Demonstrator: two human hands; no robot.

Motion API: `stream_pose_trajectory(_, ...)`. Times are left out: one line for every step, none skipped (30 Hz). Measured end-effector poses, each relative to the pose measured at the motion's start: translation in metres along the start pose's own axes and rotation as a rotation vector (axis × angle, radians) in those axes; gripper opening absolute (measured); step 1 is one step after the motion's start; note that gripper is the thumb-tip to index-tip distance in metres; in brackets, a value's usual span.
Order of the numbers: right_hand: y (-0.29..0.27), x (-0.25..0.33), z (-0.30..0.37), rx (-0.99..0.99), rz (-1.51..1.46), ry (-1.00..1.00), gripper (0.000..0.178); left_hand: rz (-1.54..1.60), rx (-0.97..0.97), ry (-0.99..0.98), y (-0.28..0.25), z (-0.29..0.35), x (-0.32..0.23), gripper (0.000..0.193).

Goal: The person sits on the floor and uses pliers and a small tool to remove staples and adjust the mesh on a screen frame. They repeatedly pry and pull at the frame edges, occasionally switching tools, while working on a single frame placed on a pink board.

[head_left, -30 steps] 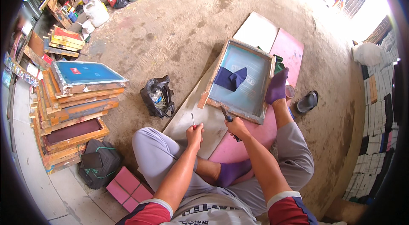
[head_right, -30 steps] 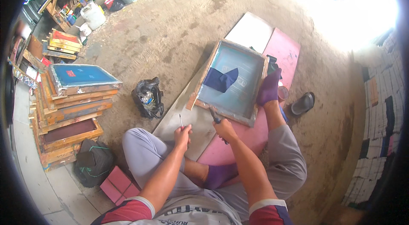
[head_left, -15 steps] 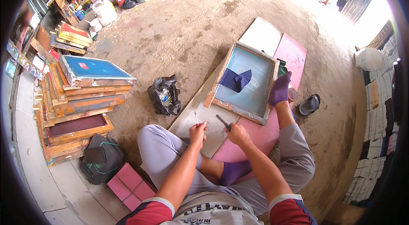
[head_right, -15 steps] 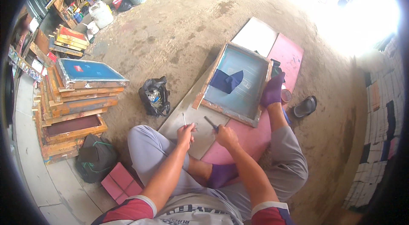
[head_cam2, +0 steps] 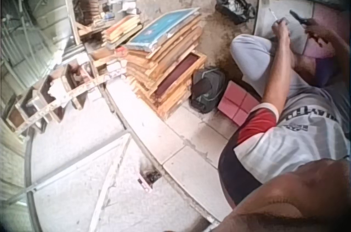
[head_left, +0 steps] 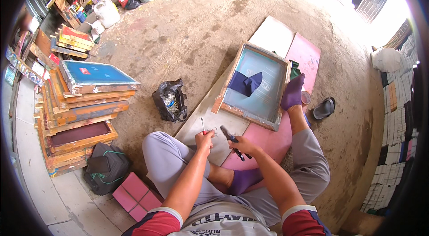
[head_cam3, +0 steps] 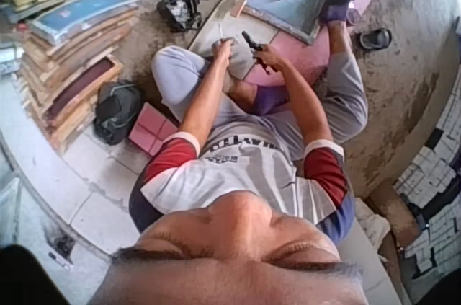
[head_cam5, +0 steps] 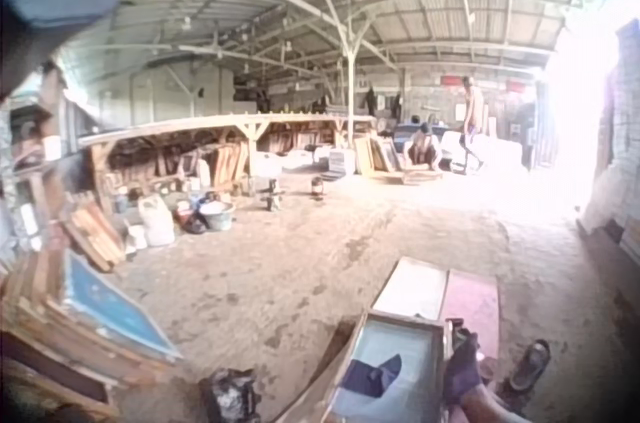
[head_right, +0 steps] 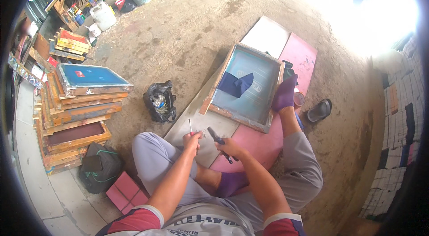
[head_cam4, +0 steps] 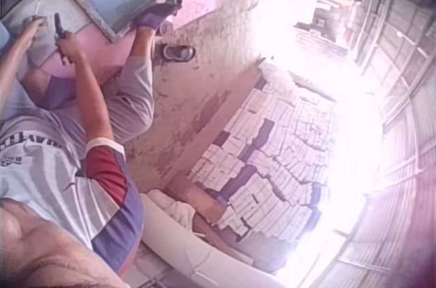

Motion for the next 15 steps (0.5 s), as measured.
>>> stream_pose_trajectory(-0.007, -0.002, -0.003, -0.004, -0.112, 0.026, 0.051, -0.055, -0.042, 0.009, -0.002, 0.0, 0.0, 0.025)
stream_pose_trajectory(-0.018, -0.004, -0.008, -0.002, -0.163, 0.064, 0.054, -0.077, -0.059, 0.025, -0.001, 0.0, -0.001, 0.026)
stream_pose_trajectory(-0.024, 0.003, -0.01, 0.002, -0.221, 0.058, 0.051, -0.101, -0.085, 0.039, -0.005, -0.002, 0.002, 0.026)
stream_pose_trajectory(-0.03, 0.01, -0.01, 0.003, -0.29, 0.062, 0.051, -0.124, -0.106, 0.054, -0.007, -0.002, 0.003, 0.027)
stream_pose_trajectory(-0.036, 0.017, -0.011, 0.003, -0.358, 0.065, 0.05, -0.127, -0.112, 0.061, -0.008, -0.002, 0.005, 0.028)
stream_pose_trajectory(-0.043, 0.022, -0.013, 0.012, -0.385, 0.077, 0.049, -0.129, -0.115, 0.071, -0.006, -0.002, 0.003, 0.029)
stream_pose_trajectory(-0.048, 0.025, -0.014, 0.022, -0.405, 0.086, 0.049, -0.131, -0.119, 0.08, -0.005, -0.001, 0.002, 0.03)
stream_pose_trajectory(-0.052, 0.028, -0.014, 0.032, -0.424, 0.095, 0.049, -0.125, -0.114, 0.067, -0.005, -0.001, 0.001, 0.031)
stream_pose_trajectory(-0.054, 0.032, -0.014, 0.043, -0.443, 0.105, 0.048, -0.118, -0.111, 0.053, -0.005, 0.0, 0.001, 0.032)
stream_pose_trajectory(-0.055, 0.037, -0.013, 0.041, -0.428, 0.119, 0.048, -0.112, -0.108, 0.039, -0.005, 0.0, 0.001, 0.033)
stream_pose_trajectory(-0.056, 0.038, -0.015, 0.046, -0.431, 0.126, 0.048, -0.117, -0.11, 0.039, -0.005, -0.001, 0.001, 0.033)
stream_pose_trajectory(-0.057, 0.039, -0.016, 0.051, -0.434, 0.134, 0.048, -0.124, -0.112, 0.038, -0.005, -0.001, 0.001, 0.034)
stream_pose_trajectory(-0.058, 0.04, -0.018, 0.057, -0.437, 0.142, 0.048, -0.13, -0.115, 0.037, -0.005, -0.001, 0.002, 0.035)
stream_pose_trajectory(-0.06, 0.04, -0.018, 0.058, -0.442, 0.155, 0.048, -0.122, -0.113, 0.037, -0.005, -0.002, 0.002, 0.035)
stream_pose_trajectory(-0.062, 0.043, -0.016, 0.059, -0.448, 0.167, 0.048, -0.114, -0.112, 0.037, -0.004, -0.002, 0.003, 0.035)
Point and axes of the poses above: each hand's wrist, its own z-axis away from the middle knuckle, its own y-axis out of the palm, x = y × z, the point moved 4 cm from there along -z, towards the middle knuckle, and after that the axes turned 10 degrees about -z, right-handed, at the moved point
